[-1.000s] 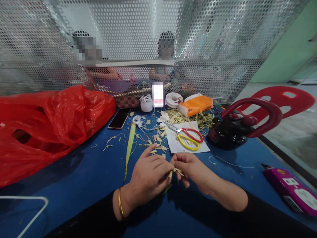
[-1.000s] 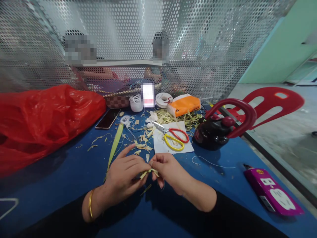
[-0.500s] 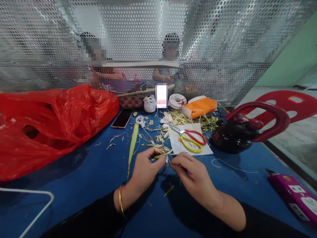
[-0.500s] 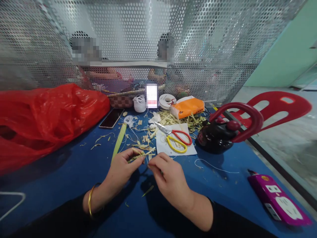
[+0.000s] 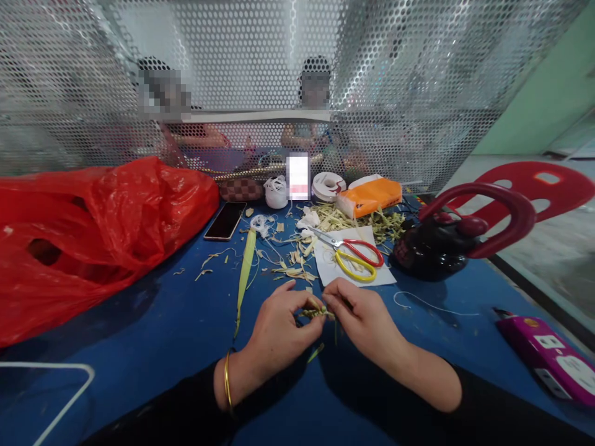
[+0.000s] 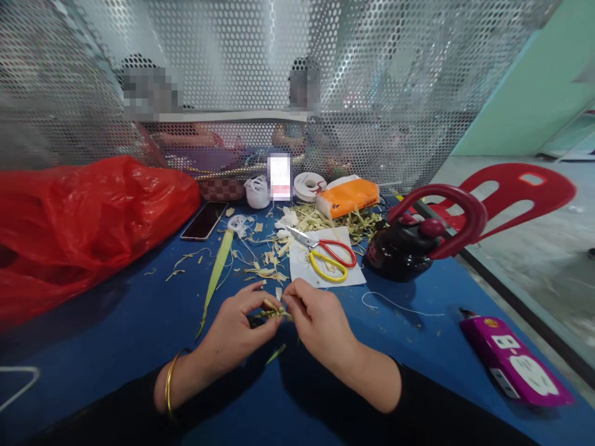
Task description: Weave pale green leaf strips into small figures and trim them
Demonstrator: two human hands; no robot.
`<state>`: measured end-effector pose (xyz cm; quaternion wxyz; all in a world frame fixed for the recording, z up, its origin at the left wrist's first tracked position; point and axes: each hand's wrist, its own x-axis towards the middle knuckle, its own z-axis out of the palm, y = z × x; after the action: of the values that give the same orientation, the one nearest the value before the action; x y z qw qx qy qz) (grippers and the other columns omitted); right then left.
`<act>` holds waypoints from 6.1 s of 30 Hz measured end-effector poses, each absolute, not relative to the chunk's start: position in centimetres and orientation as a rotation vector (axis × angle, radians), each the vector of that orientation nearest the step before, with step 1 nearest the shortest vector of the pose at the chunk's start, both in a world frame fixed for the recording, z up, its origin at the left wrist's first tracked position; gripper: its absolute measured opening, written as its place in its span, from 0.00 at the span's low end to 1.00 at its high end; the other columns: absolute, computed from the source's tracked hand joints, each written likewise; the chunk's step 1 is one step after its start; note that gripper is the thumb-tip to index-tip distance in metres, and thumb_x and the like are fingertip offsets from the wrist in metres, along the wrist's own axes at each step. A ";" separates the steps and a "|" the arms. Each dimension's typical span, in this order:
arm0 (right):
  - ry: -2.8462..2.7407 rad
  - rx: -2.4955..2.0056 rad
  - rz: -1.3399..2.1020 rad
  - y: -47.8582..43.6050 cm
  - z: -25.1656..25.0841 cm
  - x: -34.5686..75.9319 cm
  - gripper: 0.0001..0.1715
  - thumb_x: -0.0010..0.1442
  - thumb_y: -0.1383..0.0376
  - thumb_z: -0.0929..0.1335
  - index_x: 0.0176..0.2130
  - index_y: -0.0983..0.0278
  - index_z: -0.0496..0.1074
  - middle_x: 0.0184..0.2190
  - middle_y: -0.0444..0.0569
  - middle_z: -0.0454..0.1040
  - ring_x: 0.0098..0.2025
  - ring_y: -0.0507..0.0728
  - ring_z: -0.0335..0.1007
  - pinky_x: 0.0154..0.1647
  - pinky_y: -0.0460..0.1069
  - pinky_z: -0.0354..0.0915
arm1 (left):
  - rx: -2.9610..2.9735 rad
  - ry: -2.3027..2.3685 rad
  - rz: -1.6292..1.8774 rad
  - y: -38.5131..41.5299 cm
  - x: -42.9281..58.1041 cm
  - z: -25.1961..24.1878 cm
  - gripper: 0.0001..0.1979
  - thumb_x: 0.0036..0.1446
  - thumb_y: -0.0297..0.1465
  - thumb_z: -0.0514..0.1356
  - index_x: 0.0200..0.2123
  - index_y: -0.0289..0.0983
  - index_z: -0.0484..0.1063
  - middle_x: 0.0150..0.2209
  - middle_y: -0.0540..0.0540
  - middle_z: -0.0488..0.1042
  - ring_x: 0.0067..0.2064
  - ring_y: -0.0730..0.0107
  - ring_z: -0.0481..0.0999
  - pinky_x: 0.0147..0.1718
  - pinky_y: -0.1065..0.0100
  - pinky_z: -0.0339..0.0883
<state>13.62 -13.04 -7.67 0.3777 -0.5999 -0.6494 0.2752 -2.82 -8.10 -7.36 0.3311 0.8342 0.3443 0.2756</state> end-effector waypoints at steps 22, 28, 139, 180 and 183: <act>-1.318 -1.374 1.347 -12.6 -8.3 12.7 0.12 0.59 0.58 0.66 0.28 0.63 0.66 0.22 0.41 0.69 0.19 0.48 0.62 0.21 0.44 0.60 | 1.791 1.113 0.949 -7.2 -3.1 -6.9 0.04 0.51 0.29 0.60 0.27 0.37 0.73 0.27 0.50 0.77 0.31 0.69 0.75 0.34 0.69 0.69; -1.957 -1.374 0.210 -14.0 -7.6 13.1 0.12 0.65 0.69 0.60 0.38 0.62 0.71 0.40 0.53 0.72 0.36 0.54 0.70 0.34 0.47 0.65 | 1.766 1.074 0.859 -7.2 -2.8 -6.7 0.04 0.50 0.28 0.60 0.27 0.36 0.75 0.27 0.49 0.78 0.31 0.68 0.76 0.33 0.69 0.69; -1.787 -1.352 0.155 -13.0 -8.1 13.7 0.07 0.64 0.69 0.63 0.35 0.62 0.71 0.39 0.51 0.69 0.40 0.56 0.70 0.41 0.50 0.67 | 1.081 1.034 0.703 -7.7 -2.5 -7.1 0.14 0.49 0.40 0.65 0.26 0.34 0.74 0.22 0.50 0.74 0.24 0.75 0.69 0.27 0.73 0.61; -0.768 -1.129 1.556 -12.0 -7.8 12.9 0.19 0.49 0.55 0.75 0.26 0.65 0.68 0.17 0.38 0.66 0.16 0.44 0.58 0.20 0.41 0.55 | 1.052 1.035 0.759 -8.6 -1.5 -8.4 0.12 0.46 0.36 0.64 0.32 0.35 0.71 0.23 0.51 0.72 0.24 0.73 0.69 0.25 0.72 0.60; -0.643 -1.067 1.609 -11.8 -7.6 13.2 0.19 0.47 0.57 0.77 0.27 0.66 0.69 0.16 0.37 0.66 0.16 0.44 0.58 0.19 0.41 0.56 | 1.104 1.024 0.749 -8.5 -1.7 -7.9 0.12 0.45 0.35 0.66 0.33 0.34 0.74 0.26 0.50 0.74 0.27 0.73 0.70 0.29 0.72 0.62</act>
<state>13.16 -11.77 -7.64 0.5257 -0.4459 -0.2687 0.6728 -1.69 -8.50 -7.92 0.6668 0.4891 0.4538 0.3319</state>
